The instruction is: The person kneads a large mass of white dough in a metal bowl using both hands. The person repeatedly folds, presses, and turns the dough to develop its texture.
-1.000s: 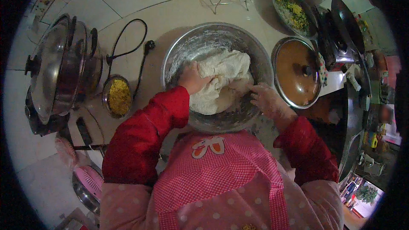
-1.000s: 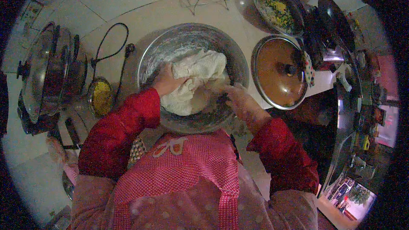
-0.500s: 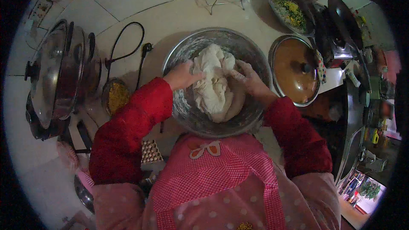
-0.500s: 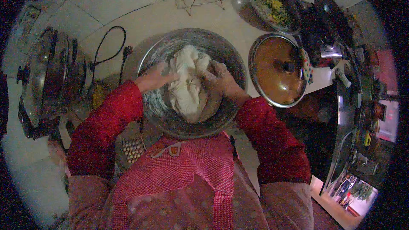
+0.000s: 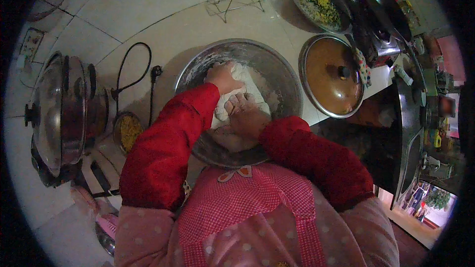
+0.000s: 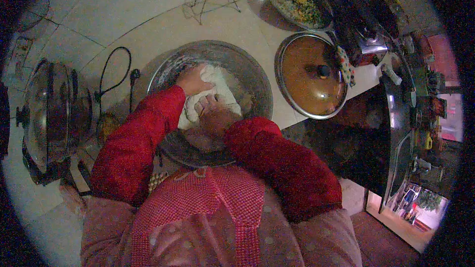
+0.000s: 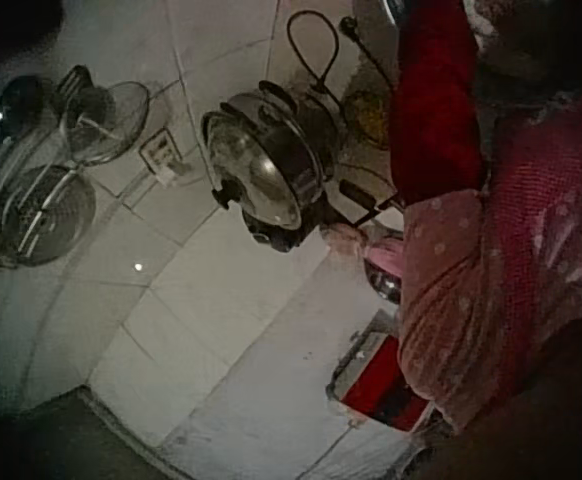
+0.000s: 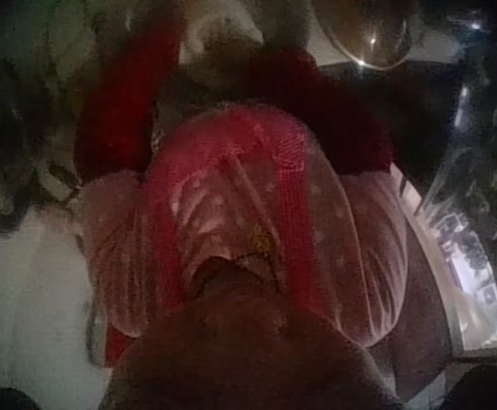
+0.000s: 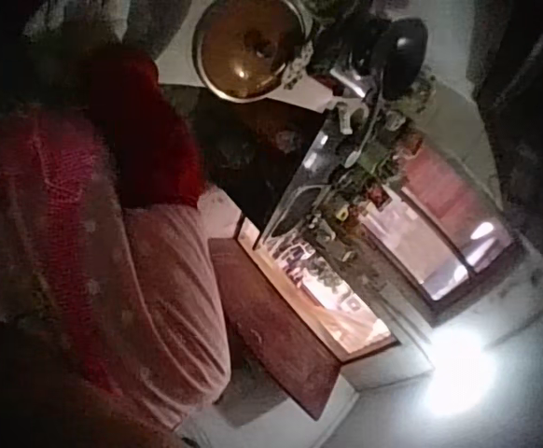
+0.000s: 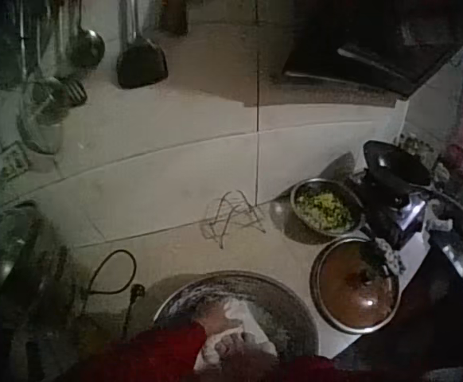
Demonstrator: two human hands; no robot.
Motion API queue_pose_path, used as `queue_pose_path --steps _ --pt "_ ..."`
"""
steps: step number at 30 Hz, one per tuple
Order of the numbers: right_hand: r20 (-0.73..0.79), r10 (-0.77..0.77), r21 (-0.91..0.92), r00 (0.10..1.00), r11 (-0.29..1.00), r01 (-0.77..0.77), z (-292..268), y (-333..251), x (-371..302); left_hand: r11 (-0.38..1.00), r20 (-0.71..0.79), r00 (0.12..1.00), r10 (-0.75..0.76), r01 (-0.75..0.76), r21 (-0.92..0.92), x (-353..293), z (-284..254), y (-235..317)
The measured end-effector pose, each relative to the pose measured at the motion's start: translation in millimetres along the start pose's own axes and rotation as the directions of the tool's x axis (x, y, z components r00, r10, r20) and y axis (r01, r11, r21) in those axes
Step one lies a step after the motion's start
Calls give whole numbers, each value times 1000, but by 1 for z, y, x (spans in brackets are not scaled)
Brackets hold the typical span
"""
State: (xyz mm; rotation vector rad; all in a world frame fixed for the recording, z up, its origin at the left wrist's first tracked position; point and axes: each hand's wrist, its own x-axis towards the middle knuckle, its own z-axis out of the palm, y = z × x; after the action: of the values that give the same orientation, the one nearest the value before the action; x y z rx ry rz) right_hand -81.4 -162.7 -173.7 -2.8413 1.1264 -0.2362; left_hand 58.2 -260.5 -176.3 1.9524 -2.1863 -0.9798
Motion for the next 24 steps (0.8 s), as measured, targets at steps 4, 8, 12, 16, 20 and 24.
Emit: queue_pose_path --steps 4,8,12,16,20,24 --pt "218 54 392 974 909 -139 -34 14 -18 974 -135 973 188 -203 -102 -35 -5 -3" --pt "423 139 681 895 603 -416 -128 51 -17 874 -336 808 485 -459 157 -127 -17 32" --pt "489 119 810 864 306 -501 -105 43 6 699 -426 554 715 -594 398 -161 16 31" --pt "267 -242 749 933 661 -42 -56 50 -5 847 -446 774 449 -528 -63 -181 -12 25" --pt "286 -78 428 955 902 -54 -76 8 -36 996 -2 997 74 -74 -44 -181 -22 38" --pt "146 -27 135 989 991 7 -30 4 -53 956 -256 937 239 -181 229 -162 40 13"
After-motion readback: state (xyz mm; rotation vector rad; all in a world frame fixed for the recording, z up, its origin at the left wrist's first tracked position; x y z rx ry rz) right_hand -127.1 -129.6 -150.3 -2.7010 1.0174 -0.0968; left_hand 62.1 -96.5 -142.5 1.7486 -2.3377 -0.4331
